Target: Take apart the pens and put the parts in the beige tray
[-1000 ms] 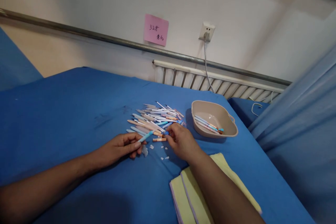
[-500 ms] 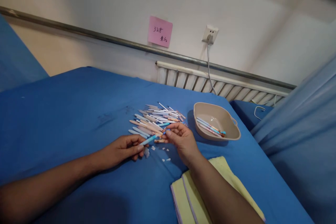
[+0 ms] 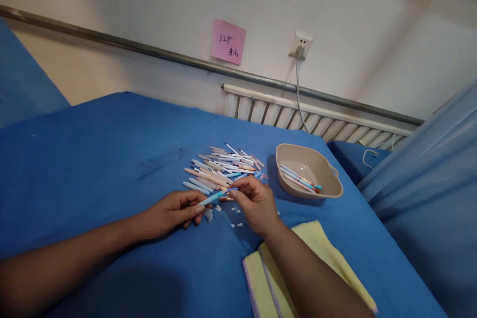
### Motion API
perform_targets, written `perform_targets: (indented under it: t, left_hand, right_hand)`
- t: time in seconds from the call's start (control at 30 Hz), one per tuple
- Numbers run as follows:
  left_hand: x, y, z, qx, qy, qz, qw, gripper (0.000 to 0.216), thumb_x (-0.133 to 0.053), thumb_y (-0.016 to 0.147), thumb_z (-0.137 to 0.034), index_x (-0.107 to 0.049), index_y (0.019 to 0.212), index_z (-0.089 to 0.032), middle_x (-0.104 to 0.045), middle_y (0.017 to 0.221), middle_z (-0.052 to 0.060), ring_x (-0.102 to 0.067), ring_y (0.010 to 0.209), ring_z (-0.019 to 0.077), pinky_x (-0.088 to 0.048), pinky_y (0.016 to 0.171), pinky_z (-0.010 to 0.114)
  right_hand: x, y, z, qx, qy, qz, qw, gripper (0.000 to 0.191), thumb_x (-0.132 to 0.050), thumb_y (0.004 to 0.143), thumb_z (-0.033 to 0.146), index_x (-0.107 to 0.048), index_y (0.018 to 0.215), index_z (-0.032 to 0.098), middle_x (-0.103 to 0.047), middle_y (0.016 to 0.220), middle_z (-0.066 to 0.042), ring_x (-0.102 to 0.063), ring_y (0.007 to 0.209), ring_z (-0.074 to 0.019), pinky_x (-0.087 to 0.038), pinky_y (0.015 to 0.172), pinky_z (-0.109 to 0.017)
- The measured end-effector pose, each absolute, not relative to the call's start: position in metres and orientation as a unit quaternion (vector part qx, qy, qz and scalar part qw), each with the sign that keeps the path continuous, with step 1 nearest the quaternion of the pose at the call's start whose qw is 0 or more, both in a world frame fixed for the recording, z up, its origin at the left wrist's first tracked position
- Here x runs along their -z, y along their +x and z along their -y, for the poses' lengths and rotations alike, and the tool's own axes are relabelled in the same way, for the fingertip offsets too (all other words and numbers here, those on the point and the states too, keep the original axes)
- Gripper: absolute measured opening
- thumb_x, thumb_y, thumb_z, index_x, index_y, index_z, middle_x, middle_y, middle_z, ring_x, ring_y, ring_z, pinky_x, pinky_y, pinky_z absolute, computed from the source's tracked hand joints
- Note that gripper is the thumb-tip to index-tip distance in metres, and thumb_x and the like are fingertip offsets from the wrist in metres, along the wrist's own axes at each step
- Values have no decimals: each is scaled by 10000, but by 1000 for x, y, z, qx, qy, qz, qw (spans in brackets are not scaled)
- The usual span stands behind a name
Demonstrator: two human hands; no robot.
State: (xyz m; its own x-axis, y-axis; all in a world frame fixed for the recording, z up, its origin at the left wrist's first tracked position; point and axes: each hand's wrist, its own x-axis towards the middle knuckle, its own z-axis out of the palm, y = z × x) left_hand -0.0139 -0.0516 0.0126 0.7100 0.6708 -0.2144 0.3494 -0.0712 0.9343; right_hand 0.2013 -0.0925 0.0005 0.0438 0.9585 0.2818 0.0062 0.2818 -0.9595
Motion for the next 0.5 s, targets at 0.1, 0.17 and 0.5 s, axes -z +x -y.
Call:
perform_targets:
  t: [0.1,0.17,0.5]
  left_hand:
    - [-15,-16,51,-126,754,-348,543,281,-466,860,-406,-585,867,-151,-569,684,-17,-466,564,93,-362,523,201]
    - [-17,-17,52,-122,778,-343,513,286,-450,871,-397,-598,849,-153,-569,686,-15,-472,587,99,-366,554,205]
    - [-18,-19,53,-101,795,-328,501,368,-397,895,-443,-624,911,-154,-587,719,-4,-482,600,101,-373,570,207]
  right_hand:
    - [-2,207,94,-289,-474,648,521,90,-644,782,243,-652,860,199,-690,803,-20,-644,714,-144,-502,686,-268]
    - [-4,211,96,-229,-477,702,477,91,-632,795,239,-669,868,199,-684,767,-15,-631,694,-136,-483,661,-248]
    - [-3,208,96,-302,-473,698,445,129,-607,818,301,-644,861,185,-660,655,4,-620,580,-115,-456,544,-205]
